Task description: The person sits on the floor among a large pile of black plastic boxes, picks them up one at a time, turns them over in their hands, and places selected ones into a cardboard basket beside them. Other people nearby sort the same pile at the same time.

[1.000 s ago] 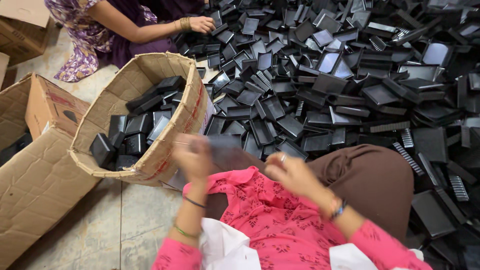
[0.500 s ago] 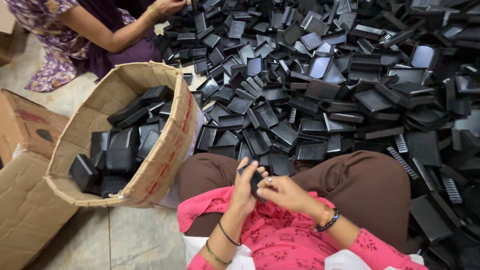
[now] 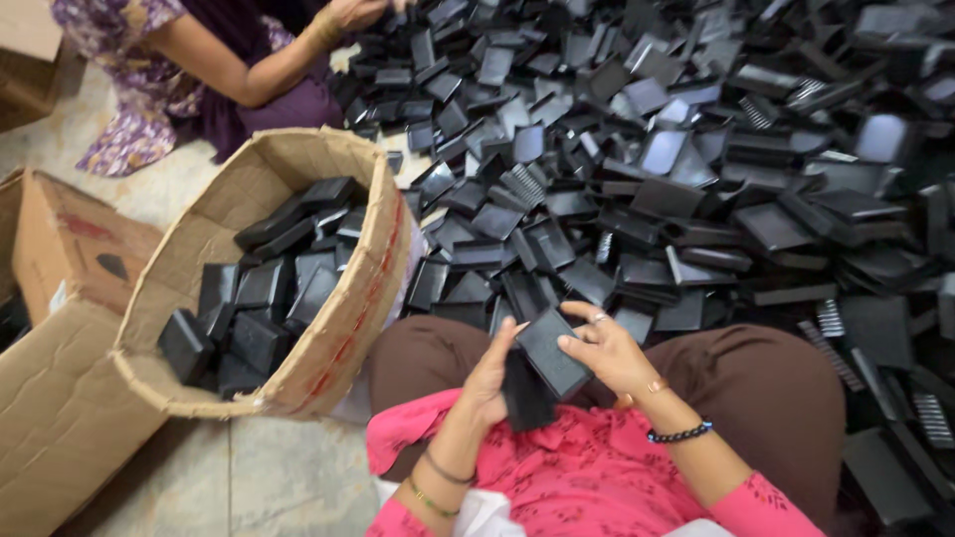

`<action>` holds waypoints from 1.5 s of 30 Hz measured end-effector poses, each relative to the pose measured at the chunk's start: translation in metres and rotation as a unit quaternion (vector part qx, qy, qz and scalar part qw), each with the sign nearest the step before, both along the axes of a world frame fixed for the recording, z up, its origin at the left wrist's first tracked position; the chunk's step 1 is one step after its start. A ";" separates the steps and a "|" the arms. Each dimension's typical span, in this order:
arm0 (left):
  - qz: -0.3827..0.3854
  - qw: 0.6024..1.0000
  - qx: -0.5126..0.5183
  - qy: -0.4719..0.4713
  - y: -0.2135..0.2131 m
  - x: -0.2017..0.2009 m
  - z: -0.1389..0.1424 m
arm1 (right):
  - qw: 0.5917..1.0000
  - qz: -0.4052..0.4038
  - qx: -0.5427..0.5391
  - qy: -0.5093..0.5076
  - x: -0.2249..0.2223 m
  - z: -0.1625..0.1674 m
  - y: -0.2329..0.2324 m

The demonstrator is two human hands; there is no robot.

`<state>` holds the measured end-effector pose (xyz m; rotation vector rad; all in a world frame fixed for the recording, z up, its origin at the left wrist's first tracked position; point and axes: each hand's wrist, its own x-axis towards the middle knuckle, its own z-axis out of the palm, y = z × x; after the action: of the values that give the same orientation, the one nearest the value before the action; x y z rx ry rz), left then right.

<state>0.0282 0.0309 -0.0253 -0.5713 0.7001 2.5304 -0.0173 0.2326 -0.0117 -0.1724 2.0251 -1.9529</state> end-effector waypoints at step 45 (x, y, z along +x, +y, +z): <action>0.108 0.982 -0.156 0.027 0.015 -0.019 0.008 | 0.951 0.028 0.169 0.257 0.077 0.030 -0.019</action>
<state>0.0087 0.0463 -0.0177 -0.7184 1.1219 2.6597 0.0594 0.2134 0.0179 -0.7092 2.6049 -1.6041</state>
